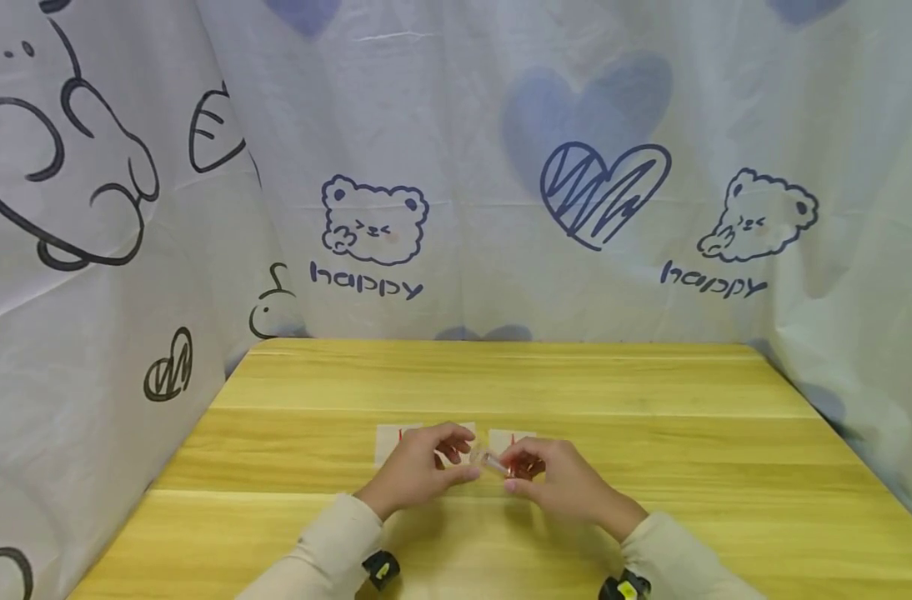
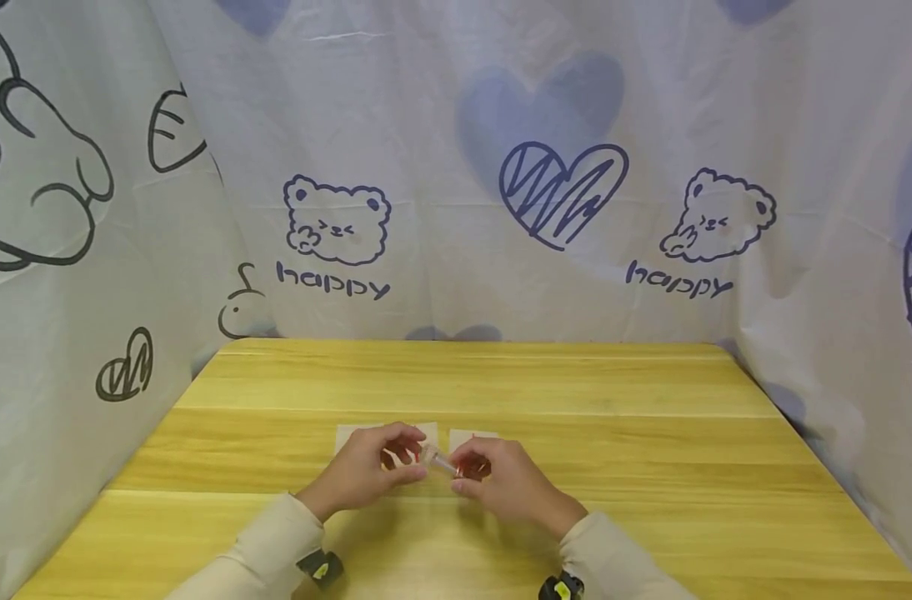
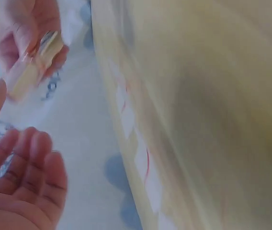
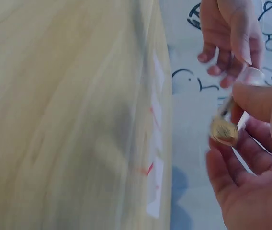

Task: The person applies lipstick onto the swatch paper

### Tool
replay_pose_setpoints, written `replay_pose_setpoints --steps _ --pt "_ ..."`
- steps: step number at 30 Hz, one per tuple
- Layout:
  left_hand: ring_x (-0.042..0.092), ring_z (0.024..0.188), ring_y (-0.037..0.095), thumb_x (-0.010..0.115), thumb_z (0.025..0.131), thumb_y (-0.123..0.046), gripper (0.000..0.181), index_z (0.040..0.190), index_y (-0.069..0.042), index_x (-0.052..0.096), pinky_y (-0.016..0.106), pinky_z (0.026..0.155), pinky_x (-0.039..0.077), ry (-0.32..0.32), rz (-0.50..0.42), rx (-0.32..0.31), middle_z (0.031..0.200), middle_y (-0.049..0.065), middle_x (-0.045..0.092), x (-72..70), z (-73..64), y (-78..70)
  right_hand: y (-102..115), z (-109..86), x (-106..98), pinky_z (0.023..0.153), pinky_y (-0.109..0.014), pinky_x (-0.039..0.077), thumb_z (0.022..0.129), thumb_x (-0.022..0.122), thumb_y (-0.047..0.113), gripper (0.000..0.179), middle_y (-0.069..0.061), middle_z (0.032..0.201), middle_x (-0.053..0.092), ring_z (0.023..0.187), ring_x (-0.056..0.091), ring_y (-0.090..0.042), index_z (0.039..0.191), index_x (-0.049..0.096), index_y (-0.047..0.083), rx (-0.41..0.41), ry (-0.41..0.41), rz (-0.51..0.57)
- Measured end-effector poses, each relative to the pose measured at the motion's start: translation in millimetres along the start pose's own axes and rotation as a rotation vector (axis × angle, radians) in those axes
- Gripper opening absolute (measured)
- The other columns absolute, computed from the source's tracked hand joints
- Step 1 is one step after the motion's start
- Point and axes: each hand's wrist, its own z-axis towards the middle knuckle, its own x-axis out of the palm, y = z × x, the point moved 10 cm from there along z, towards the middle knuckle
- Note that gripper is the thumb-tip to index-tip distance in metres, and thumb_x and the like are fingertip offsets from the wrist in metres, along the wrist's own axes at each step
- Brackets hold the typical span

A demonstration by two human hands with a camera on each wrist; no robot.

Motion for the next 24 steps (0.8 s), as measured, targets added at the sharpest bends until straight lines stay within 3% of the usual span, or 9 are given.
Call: replay_pose_setpoints --steps 8,11,16,24 --pt "0.058 0.107 0.034 0.072 0.089 -0.026 0.052 0.127 0.006 0.056 0.048 0.088 0.049 0.030 0.152 -0.271 0.123 0.020 0.059 -21.9 -20.9 55.9 -43.6 -2.8 -30.5 0.072 -0.028 0.053 0.088 0.073 0.012 0.024 0.000 0.095 0.065 0.084 0.061 -0.014 0.110 0.064 0.005 0.176 -0.227 0.016" --pt "0.058 0.106 0.038 0.076 0.086 -0.028 0.055 0.121 0.010 0.057 0.050 0.090 0.047 0.070 0.233 -0.322 0.114 0.021 0.061 -23.3 -27.0 69.4 -61.0 -4.8 -41.1 0.074 -0.028 0.053 0.089 0.071 0.011 0.028 -0.003 0.099 0.063 0.087 0.060 -0.015 0.115 0.061 0.003 0.224 -0.272 0.005" --pt "0.059 0.099 0.036 0.080 0.081 -0.028 0.048 0.108 0.008 0.061 0.050 0.089 0.047 0.128 0.319 -0.358 0.103 0.018 0.063 -23.0 -35.1 80.3 -86.3 -7.7 -50.7 0.081 -0.032 0.053 0.089 0.070 0.007 0.031 -0.008 0.105 0.061 0.093 0.063 -0.020 0.118 0.058 0.001 0.294 -0.291 0.001" --pt "0.059 0.097 0.035 0.080 0.080 -0.026 0.040 0.101 0.005 0.065 0.051 0.090 0.046 0.156 0.355 -0.321 0.098 0.014 0.063 -25.8 -35.8 76.3 -102.3 -12.6 -57.8 0.084 -0.042 0.053 0.089 0.070 0.006 0.024 -0.009 0.103 0.061 0.098 0.065 -0.028 0.107 0.055 0.002 0.346 -0.289 -0.050"
